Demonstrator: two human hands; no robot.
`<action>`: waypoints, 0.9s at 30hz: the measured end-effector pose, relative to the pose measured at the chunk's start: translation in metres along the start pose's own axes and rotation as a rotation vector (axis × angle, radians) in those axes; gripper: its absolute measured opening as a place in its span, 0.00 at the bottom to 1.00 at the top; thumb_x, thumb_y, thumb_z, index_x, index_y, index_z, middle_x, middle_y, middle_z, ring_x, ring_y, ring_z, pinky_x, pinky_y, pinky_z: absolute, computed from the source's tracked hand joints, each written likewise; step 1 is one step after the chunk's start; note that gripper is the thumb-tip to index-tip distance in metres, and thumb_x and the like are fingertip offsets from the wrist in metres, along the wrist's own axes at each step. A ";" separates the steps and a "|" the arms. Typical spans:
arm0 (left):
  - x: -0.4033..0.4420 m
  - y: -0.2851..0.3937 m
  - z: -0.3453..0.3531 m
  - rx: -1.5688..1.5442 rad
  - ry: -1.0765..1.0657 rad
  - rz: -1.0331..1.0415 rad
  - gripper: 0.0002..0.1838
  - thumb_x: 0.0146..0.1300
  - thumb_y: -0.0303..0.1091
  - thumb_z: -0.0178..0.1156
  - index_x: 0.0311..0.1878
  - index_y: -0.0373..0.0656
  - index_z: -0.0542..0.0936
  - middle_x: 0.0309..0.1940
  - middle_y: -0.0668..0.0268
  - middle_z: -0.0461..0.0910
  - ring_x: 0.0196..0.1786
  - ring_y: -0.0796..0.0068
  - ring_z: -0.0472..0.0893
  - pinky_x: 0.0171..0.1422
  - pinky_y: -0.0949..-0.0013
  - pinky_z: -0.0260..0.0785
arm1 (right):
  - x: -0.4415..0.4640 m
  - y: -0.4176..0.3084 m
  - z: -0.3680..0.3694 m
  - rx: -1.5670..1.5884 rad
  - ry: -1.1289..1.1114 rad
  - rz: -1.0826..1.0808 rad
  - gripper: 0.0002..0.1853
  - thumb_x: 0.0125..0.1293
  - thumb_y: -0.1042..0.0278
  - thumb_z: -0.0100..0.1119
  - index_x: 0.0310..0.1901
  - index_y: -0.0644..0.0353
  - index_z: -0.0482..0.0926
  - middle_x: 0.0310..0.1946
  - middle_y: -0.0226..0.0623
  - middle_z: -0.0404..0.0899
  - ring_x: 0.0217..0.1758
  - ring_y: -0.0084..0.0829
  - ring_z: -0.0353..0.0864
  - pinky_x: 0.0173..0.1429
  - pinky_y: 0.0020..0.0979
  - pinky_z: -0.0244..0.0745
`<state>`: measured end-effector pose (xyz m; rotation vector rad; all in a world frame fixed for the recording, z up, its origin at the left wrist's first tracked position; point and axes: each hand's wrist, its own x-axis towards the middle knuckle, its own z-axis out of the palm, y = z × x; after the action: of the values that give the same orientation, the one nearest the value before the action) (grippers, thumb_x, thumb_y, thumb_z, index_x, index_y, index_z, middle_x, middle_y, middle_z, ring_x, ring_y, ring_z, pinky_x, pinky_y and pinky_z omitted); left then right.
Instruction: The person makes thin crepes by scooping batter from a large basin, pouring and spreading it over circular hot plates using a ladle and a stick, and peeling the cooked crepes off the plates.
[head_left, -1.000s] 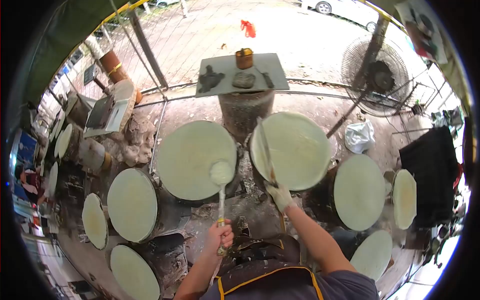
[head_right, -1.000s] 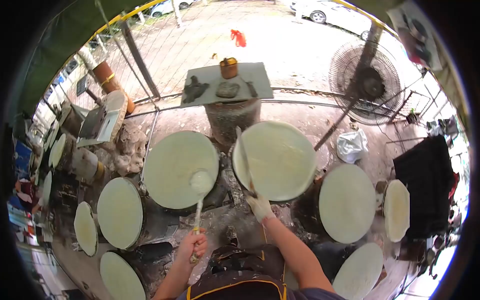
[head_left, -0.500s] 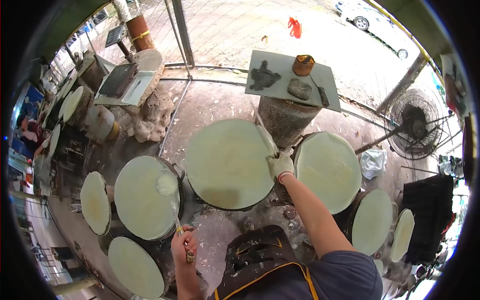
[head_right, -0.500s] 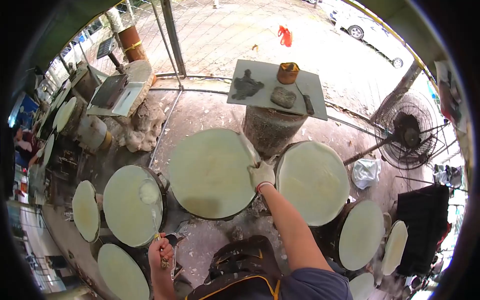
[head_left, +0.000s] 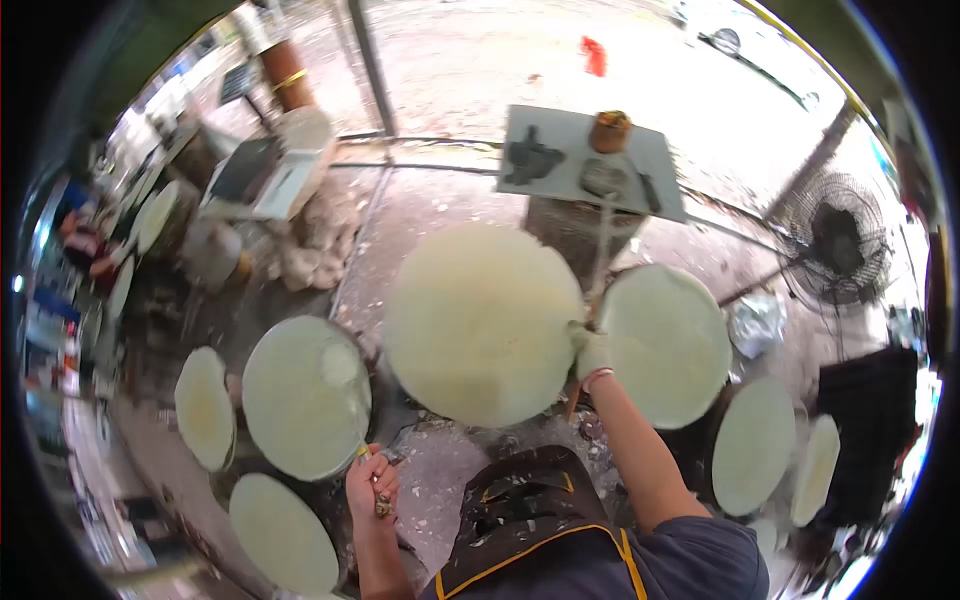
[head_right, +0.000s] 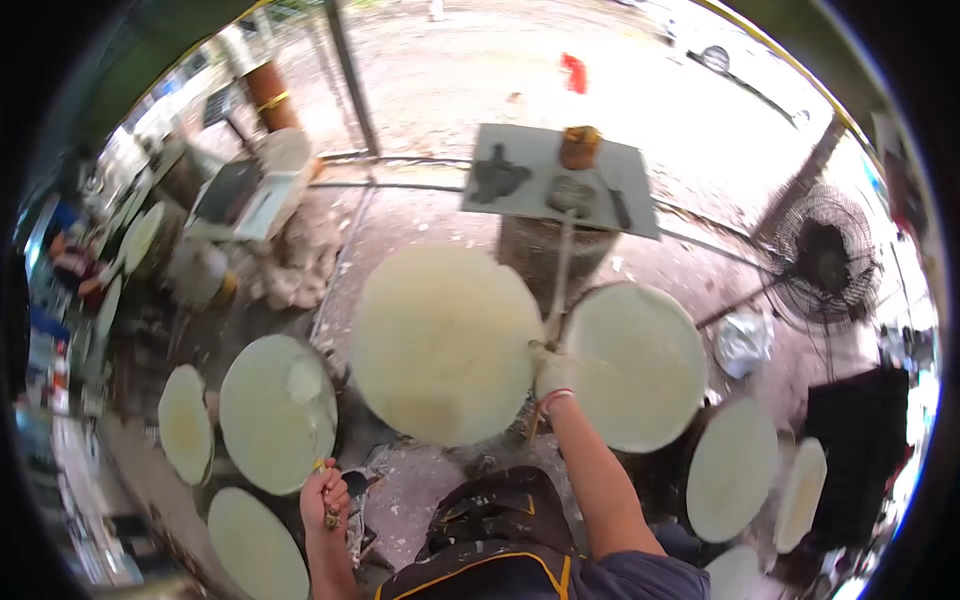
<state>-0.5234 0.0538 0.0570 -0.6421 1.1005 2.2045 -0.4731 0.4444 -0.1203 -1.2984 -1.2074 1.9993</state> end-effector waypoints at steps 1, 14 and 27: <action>0.003 -0.003 -0.003 -0.015 -0.039 -0.008 0.10 0.61 0.23 0.47 0.46 0.36 0.68 0.20 0.70 0.62 0.13 0.86 0.59 0.12 0.83 0.53 | 0.011 0.012 -0.023 -0.004 0.073 0.074 0.09 0.57 0.68 0.62 0.37 0.62 0.78 0.26 0.32 0.78 0.27 0.23 0.75 0.33 0.28 0.73; 0.044 -0.077 0.090 0.166 -0.276 -0.409 0.11 0.64 0.26 0.44 0.48 0.33 0.68 0.20 0.69 0.61 0.14 0.84 0.60 0.12 0.80 0.57 | -0.060 -0.083 -0.312 -0.254 0.776 -0.141 0.15 0.52 0.61 0.63 0.38 0.62 0.81 0.30 0.39 0.81 0.30 0.32 0.79 0.38 0.32 0.73; 0.040 -0.135 0.113 0.446 -0.341 -0.468 0.11 0.61 0.25 0.47 0.46 0.34 0.67 0.20 0.67 0.63 0.14 0.82 0.62 0.13 0.78 0.57 | 0.012 -0.119 -0.372 -0.498 0.480 -0.268 0.19 0.54 0.54 0.61 0.40 0.62 0.81 0.29 0.45 0.81 0.36 0.33 0.81 0.43 0.32 0.72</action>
<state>-0.4774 0.2245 0.0194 -0.2745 1.0780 1.5306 -0.1555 0.6695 -0.0857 -1.6195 -1.5761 1.1416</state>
